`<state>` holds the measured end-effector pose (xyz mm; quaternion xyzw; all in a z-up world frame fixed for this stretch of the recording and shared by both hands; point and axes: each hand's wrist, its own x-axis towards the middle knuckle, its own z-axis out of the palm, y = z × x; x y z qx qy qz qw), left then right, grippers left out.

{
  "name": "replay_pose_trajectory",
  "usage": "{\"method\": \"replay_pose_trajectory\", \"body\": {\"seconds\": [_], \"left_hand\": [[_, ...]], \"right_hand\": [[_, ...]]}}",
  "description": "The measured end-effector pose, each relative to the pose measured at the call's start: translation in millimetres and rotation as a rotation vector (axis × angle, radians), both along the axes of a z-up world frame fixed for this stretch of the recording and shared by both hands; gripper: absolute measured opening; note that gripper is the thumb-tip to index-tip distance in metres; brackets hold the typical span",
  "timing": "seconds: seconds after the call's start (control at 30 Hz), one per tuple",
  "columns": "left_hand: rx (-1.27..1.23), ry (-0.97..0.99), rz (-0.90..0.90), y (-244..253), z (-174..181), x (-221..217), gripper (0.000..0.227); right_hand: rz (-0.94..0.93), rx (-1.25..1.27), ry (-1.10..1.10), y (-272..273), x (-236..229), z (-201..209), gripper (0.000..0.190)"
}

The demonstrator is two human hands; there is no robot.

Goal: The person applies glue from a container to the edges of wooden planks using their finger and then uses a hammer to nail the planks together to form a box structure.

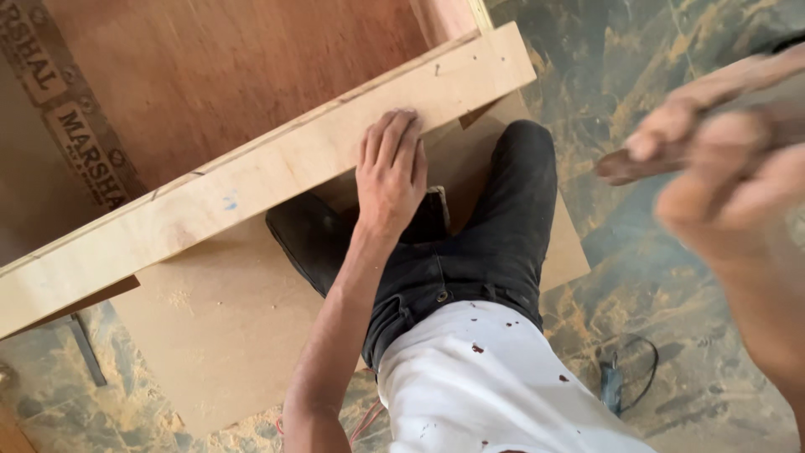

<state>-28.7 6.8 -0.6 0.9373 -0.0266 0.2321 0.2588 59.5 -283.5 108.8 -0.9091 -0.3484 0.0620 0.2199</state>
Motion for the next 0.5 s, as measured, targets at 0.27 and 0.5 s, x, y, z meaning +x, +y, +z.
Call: {"method": "replay_pose_trajectory", "body": {"seconds": [0.27, 0.5], "left_hand": [[-0.008, -0.003, 0.004, -3, -6, 1, 0.029], [0.014, 0.006, -0.002, 1, -5, -2, 0.029]], "right_hand": [[-0.039, -0.011, 0.036, 1, 5, -9, 0.029], [0.054, 0.505, 0.052, 9, 5, -14, 0.020]]}}
